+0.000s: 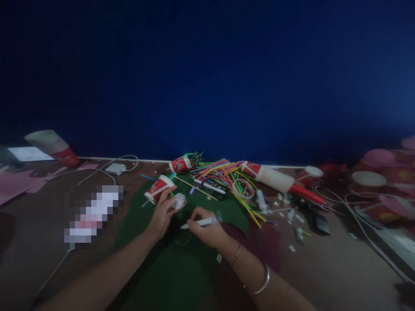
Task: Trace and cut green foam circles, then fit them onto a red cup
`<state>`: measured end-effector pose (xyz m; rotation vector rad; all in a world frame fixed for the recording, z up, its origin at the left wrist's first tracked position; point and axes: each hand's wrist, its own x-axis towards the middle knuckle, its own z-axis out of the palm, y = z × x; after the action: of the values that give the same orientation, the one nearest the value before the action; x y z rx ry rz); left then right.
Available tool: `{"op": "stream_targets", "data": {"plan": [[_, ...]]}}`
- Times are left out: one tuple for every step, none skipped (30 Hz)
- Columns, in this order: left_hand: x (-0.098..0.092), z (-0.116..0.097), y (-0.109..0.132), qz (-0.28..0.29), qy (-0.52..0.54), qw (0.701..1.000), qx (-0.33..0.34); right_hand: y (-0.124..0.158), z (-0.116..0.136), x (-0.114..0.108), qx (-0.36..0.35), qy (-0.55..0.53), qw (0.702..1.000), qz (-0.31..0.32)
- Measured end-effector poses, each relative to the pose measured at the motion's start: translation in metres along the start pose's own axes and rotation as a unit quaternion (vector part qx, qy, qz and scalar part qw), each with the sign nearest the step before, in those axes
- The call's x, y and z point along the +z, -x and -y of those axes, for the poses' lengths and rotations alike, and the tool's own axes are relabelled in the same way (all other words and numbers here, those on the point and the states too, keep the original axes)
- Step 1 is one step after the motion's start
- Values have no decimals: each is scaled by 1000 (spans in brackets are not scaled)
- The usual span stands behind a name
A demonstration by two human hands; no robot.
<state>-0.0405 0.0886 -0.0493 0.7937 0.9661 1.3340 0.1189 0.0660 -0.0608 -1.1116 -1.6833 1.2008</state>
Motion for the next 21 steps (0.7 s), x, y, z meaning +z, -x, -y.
{"op": "stream_targets", "data": {"plan": [[0,0,0,1,6,1000,4,0,-1,0,1,3,1000,1],[0,1,-1,2,11,1000,6,-1,-1,0,2,7,1000,2],[0,2,-1,3,14,1000,8,-1,-2,-1,3,11,1000,0],[0,2,-1,3,16,1000,9,-1,-2,-1,4,16,1000,0],[-1,2,-2,2,18,1000,9,-2,-3,-1,5,19,1000,0],[-1,2,-2,1,18,1000,9,-2,-3,-1,5,20,1000,1],[0,2,-2,0,18,1000,9,-2,-3,-1,6,20,1000,1],[0,2,-2,-1,17,1000,9,-2,-4,0,6,20,1000,1],[0,2,-1,-2,14,1000,10,-2,-4,0,5,23,1000,1],[0,2,-1,-3,11,1000,11,-2,-4,1,3,27,1000,1],[0,1,-1,-4,7,1000,11,-1,-3,2,0,32,999,3],[0,1,0,-5,3,1000,11,-1,-3,2,-3,39,999,5],[0,1,0,-7,-1,1000,11,-1,-2,3,-7,46,999,7],[0,1,0,-9,-5,1000,10,-1,-2,4,-12,54,998,9],[0,1,0,-11,-7,1000,10,-1,-1,5,-17,63,998,10],[0,2,-1,-12,-10,1000,9,0,0,5,-22,73,997,11],[0,2,-1,-13,-11,1000,8,0,1,6,-27,85,996,10],[0,2,-1,-12,-13,1000,7,0,2,7,-31,97,995,8],[0,2,-1,-12,-14,1000,6,0,3,7,-35,109,993,7],[0,3,-1,-13,-15,1000,5,1,4,7,-37,120,992,5],[0,3,-1,-13,-16,1000,5,1,4,8,-40,128,991,1]]}}
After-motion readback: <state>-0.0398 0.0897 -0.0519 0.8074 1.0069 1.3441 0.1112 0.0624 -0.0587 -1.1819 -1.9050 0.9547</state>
